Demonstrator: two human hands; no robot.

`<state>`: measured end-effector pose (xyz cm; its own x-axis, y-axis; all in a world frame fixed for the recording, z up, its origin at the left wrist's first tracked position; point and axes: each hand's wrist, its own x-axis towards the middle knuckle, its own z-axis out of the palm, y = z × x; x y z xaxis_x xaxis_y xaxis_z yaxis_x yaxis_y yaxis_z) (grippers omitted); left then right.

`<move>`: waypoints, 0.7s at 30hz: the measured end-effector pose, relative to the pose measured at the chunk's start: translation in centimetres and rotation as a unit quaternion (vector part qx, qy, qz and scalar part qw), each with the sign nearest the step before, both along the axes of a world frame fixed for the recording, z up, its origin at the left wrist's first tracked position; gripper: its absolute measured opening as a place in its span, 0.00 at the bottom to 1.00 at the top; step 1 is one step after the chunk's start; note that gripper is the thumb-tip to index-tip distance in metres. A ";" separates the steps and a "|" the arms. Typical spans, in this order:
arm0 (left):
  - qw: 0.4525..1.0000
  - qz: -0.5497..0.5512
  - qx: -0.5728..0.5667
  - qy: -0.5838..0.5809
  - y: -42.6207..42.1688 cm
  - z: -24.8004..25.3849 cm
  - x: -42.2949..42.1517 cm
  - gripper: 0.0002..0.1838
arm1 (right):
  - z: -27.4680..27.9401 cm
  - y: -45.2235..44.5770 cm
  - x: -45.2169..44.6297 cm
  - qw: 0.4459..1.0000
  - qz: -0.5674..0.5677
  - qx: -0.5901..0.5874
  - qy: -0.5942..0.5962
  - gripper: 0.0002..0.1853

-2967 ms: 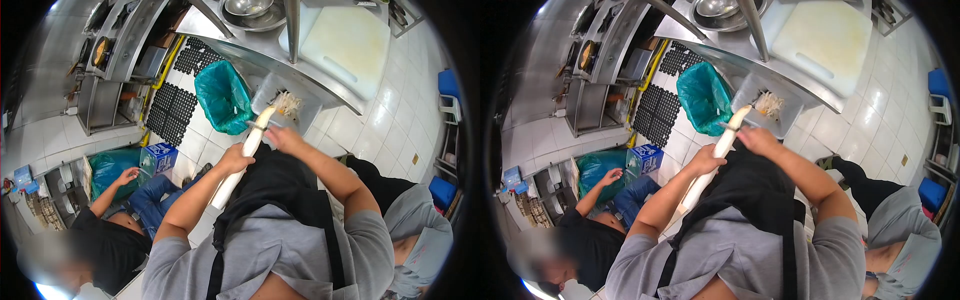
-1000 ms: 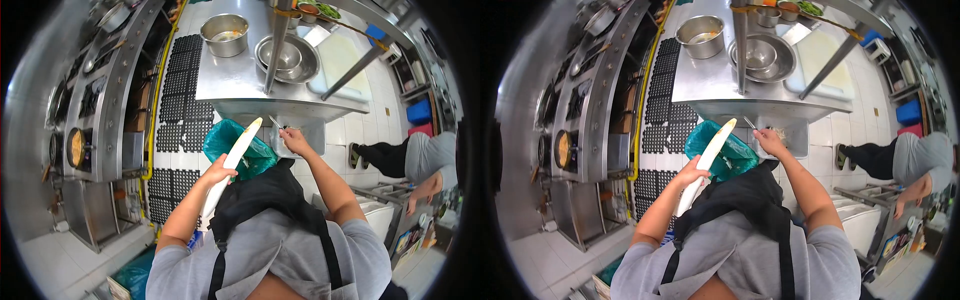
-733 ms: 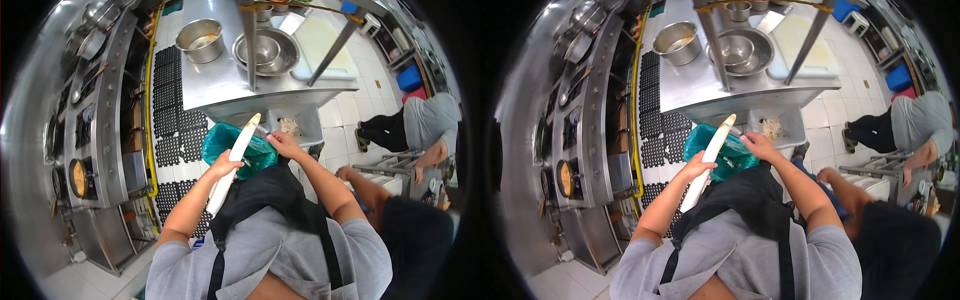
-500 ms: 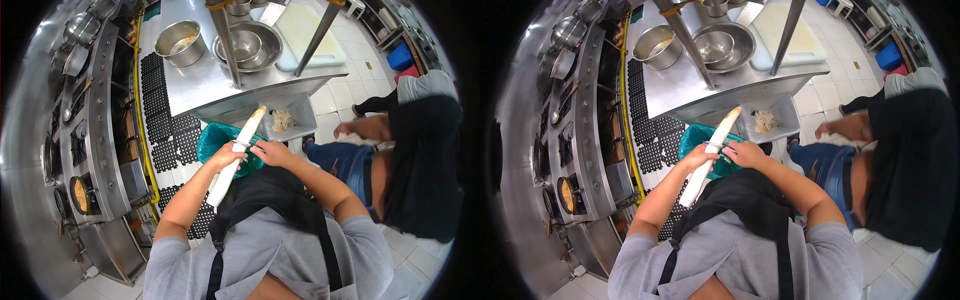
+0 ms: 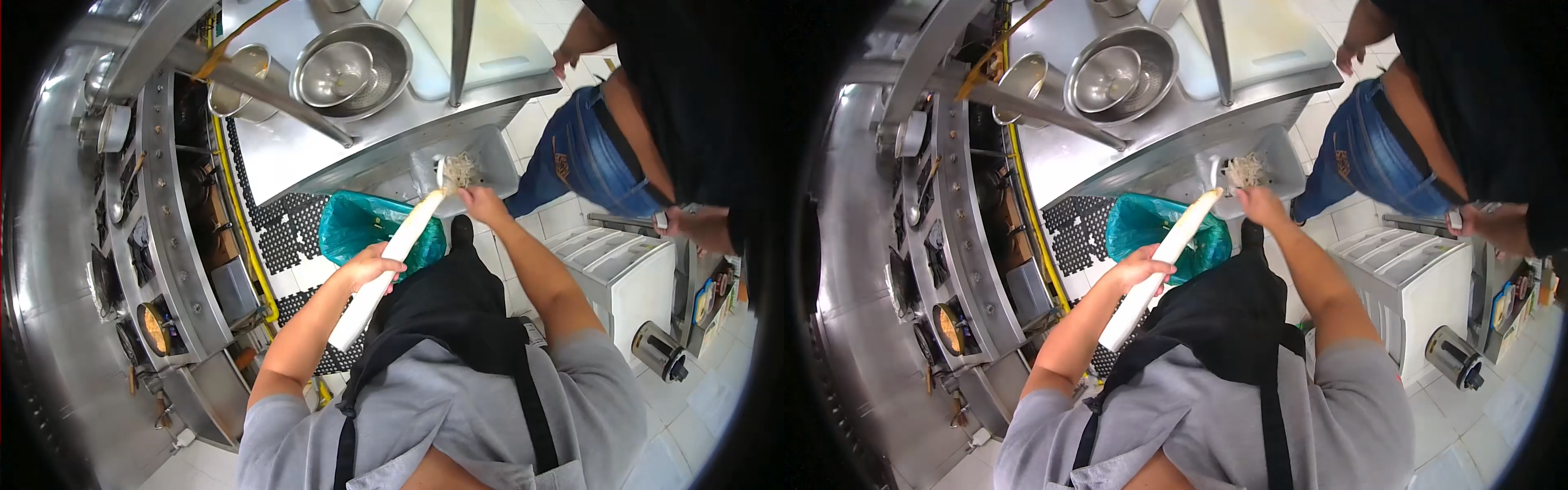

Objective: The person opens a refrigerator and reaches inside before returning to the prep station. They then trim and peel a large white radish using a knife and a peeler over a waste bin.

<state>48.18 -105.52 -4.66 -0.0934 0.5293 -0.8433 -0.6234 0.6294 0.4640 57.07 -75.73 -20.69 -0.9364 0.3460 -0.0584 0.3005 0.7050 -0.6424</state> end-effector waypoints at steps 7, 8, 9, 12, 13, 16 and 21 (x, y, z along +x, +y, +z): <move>0.996 0.057 -0.049 0.050 3.6 0.0 -0.3 0.22 | 5.7 -0.6 -0.2 0.980 -0.007 -0.195 -0.031 0.23; 0.993 0.033 -0.055 0.096 4.3 0.0 -0.2 0.22 | 6.7 -1.4 -0.1 0.986 0.034 -0.157 -0.038 0.22; 0.993 0.032 -0.056 0.095 4.7 -0.2 0.0 0.22 | 9.1 -1.8 -0.3 0.989 0.051 -0.124 -0.057 0.21; 0.974 -0.025 -0.028 0.224 5.4 0.0 1.1 0.24 | 9.9 -0.8 -0.2 0.993 0.070 -0.091 -0.038 0.20; 0.979 -0.017 -0.019 0.204 5.6 0.8 1.3 0.26 | 9.6 -0.4 -0.2 0.993 0.070 -0.091 0.002 0.20; 0.979 -0.027 -0.018 0.200 5.3 1.5 2.6 0.28 | 8.4 2.6 -1.1 0.992 0.012 -0.128 -0.013 0.21; 0.976 -0.041 -0.043 0.211 4.5 2.1 3.9 0.31 | 0.8 7.7 -1.0 0.980 -0.032 -0.186 -0.062 0.21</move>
<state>52.06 -100.98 -2.61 -0.4020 0.4786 -0.7806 -0.3334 0.7175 0.6116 56.09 -68.03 -19.91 -0.8917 0.3366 -0.3026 0.4275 0.4066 -0.8074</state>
